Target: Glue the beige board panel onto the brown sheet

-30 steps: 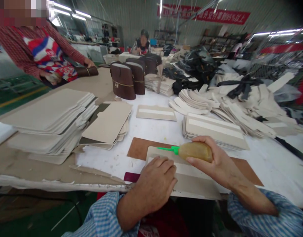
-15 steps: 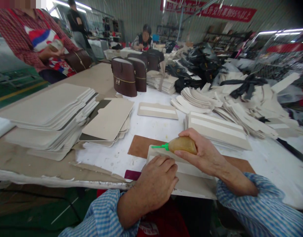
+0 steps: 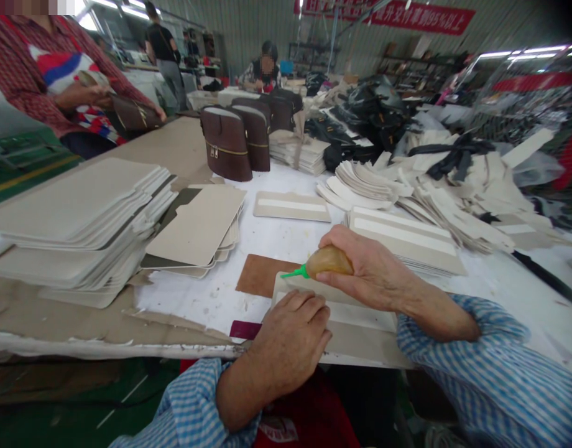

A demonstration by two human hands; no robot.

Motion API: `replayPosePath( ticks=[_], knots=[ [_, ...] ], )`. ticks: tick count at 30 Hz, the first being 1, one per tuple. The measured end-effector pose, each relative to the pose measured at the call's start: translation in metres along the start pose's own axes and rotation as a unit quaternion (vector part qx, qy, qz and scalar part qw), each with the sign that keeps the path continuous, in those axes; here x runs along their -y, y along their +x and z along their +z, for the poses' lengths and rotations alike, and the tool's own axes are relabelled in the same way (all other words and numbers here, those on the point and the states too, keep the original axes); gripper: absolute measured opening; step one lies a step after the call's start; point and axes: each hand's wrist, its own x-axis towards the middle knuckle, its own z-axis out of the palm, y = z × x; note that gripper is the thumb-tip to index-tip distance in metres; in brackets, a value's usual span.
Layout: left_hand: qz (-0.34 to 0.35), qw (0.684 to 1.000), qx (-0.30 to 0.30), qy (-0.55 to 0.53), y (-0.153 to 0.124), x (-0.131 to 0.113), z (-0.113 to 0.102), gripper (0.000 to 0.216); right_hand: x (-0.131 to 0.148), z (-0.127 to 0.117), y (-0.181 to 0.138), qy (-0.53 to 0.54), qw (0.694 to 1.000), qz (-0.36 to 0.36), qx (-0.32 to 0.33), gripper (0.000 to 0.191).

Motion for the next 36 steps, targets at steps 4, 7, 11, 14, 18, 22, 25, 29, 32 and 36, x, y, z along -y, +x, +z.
replayPosePath(
  ticks=[4, 7, 11, 14, 18, 22, 25, 29, 32, 36],
  knots=[
    [0.010, 1.000, -0.007, 0.009, -0.001, 0.000, 0.001, 0.025, 0.004, -0.005, 0.003, -0.005, 1.000, 0.020, 0.006, 0.023],
    [0.007, 1.000, -0.006, 0.007, 0.000, 0.000, 0.001, 0.026, 0.005, -0.005, 0.004, -0.002, 1.000, 0.024, 0.007, 0.023],
    [0.008, 1.000, 0.007, 0.007, 0.000, 0.000, 0.000, 0.026, 0.008, -0.003, 0.007, -0.002, 1.000, 0.026, 0.014, 0.024],
    [0.005, 1.000, 0.009, 0.005, 0.000, 0.001, 0.000, 0.027, 0.009, -0.003, 0.010, -0.006, 0.999, 0.031, 0.016, 0.025],
    [0.005, 1.000, 0.002, 0.005, -0.001, 0.000, 0.000, 0.026, 0.006, -0.004, 0.010, -0.015, 0.999, 0.028, 0.014, 0.023],
    [0.003, 1.000, -0.003, 0.006, -0.002, 0.000, 0.000, 0.028, 0.002, -0.007, 0.007, -0.027, 0.999, 0.020, 0.005, 0.024],
    [0.011, 1.000, -0.012, 0.015, -0.002, 0.000, 0.001, 0.027, 0.000, -0.009, 0.005, -0.026, 0.999, 0.022, 0.007, 0.024],
    [0.004, 1.000, -0.009, 0.012, -0.002, 0.000, 0.001, 0.026, 0.000, -0.008, 0.006, -0.021, 1.000, 0.022, 0.005, 0.023],
    [0.014, 1.000, -0.011, 0.018, -0.001, 0.001, 0.001, 0.022, 0.004, -0.007, 0.009, -0.015, 0.999, 0.027, 0.008, 0.024],
    [0.012, 1.000, -0.009, 0.014, -0.001, 0.001, 0.000, 0.024, 0.009, -0.006, 0.012, -0.007, 0.999, 0.045, 0.025, 0.025]
  ],
)
